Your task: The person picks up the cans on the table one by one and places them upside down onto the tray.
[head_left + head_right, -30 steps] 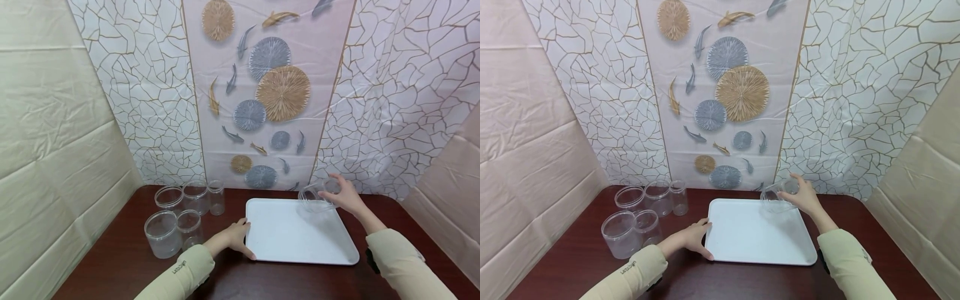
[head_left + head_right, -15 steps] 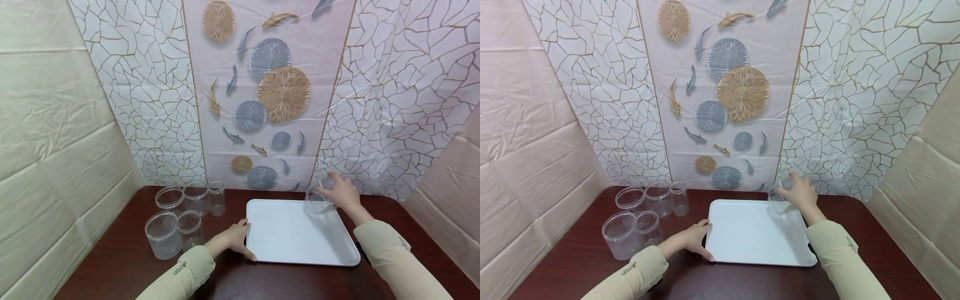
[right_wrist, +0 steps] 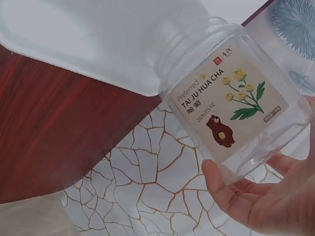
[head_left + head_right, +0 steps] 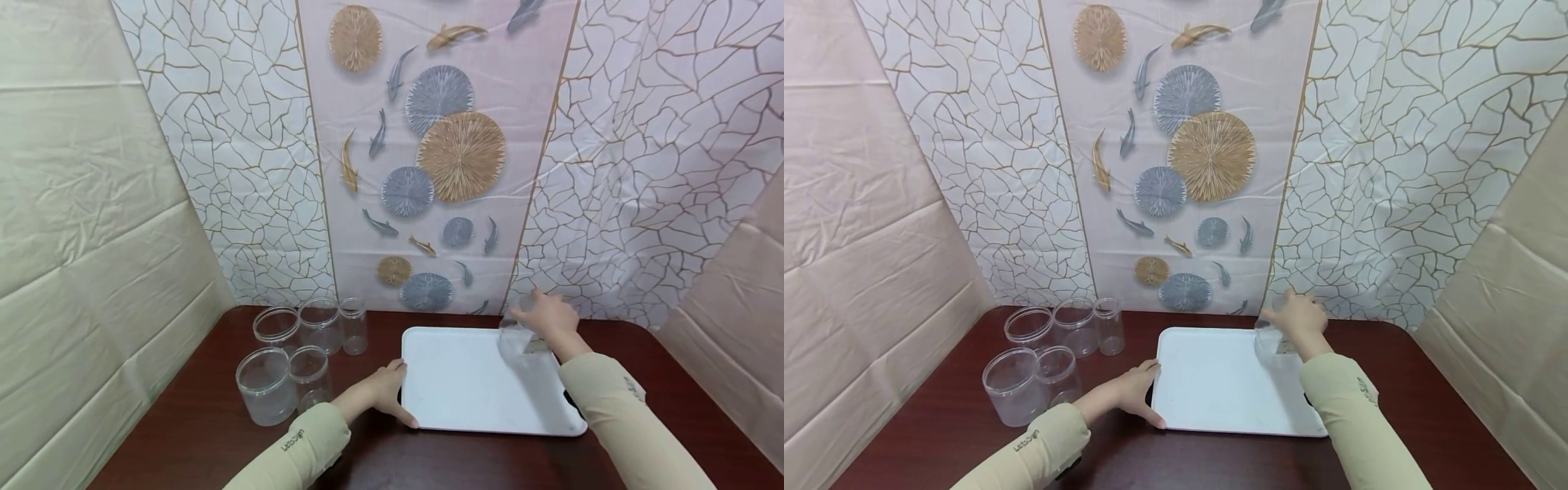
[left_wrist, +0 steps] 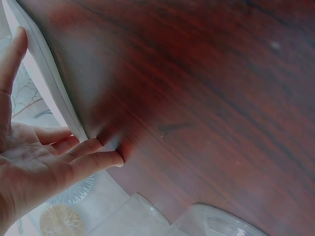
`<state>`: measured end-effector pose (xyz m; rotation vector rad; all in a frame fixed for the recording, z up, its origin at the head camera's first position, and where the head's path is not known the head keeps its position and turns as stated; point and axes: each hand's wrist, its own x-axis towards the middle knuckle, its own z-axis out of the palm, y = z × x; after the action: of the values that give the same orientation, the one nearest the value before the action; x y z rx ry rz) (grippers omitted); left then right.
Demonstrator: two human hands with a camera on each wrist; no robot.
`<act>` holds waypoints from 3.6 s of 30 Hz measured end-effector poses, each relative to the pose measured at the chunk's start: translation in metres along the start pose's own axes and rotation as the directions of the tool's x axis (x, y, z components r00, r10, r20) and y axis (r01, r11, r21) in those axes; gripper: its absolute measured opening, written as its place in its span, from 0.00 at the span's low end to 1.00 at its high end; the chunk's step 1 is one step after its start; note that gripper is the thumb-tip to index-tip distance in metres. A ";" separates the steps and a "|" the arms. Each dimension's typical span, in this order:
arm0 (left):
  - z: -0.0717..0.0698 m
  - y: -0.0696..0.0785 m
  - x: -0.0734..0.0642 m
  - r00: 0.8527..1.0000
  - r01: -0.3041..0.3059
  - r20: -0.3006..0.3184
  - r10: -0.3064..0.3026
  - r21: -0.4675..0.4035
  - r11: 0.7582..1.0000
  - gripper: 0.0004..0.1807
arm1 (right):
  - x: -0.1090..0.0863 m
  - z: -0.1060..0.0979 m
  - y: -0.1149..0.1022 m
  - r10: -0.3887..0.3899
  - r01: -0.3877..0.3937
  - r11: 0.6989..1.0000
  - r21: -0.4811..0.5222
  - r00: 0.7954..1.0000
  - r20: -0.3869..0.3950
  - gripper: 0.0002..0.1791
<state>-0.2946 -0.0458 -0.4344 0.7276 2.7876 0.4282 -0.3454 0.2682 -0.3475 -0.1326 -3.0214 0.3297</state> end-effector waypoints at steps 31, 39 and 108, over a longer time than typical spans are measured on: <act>-0.001 -0.001 -0.001 1.000 0.011 0.028 -0.010 -0.040 0.999 0.61 | 0.002 0.012 -0.006 0.107 -0.106 0.994 -0.017 0.993 0.051 0.45; 0.002 -0.006 -0.004 0.999 0.024 0.041 -0.022 -0.047 0.999 0.60 | 0.001 0.016 -0.013 0.120 -0.120 0.993 -0.002 0.990 0.072 0.45; -0.055 0.013 -0.005 0.998 0.050 -0.032 -0.049 0.032 0.998 0.48 | 0.003 -0.032 -0.012 -0.029 0.025 0.997 0.069 0.998 0.061 0.46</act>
<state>-0.3007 -0.0492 -0.3786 0.6634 2.8410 0.3891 -0.3462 0.2633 -0.3133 -0.0776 -3.0650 0.4425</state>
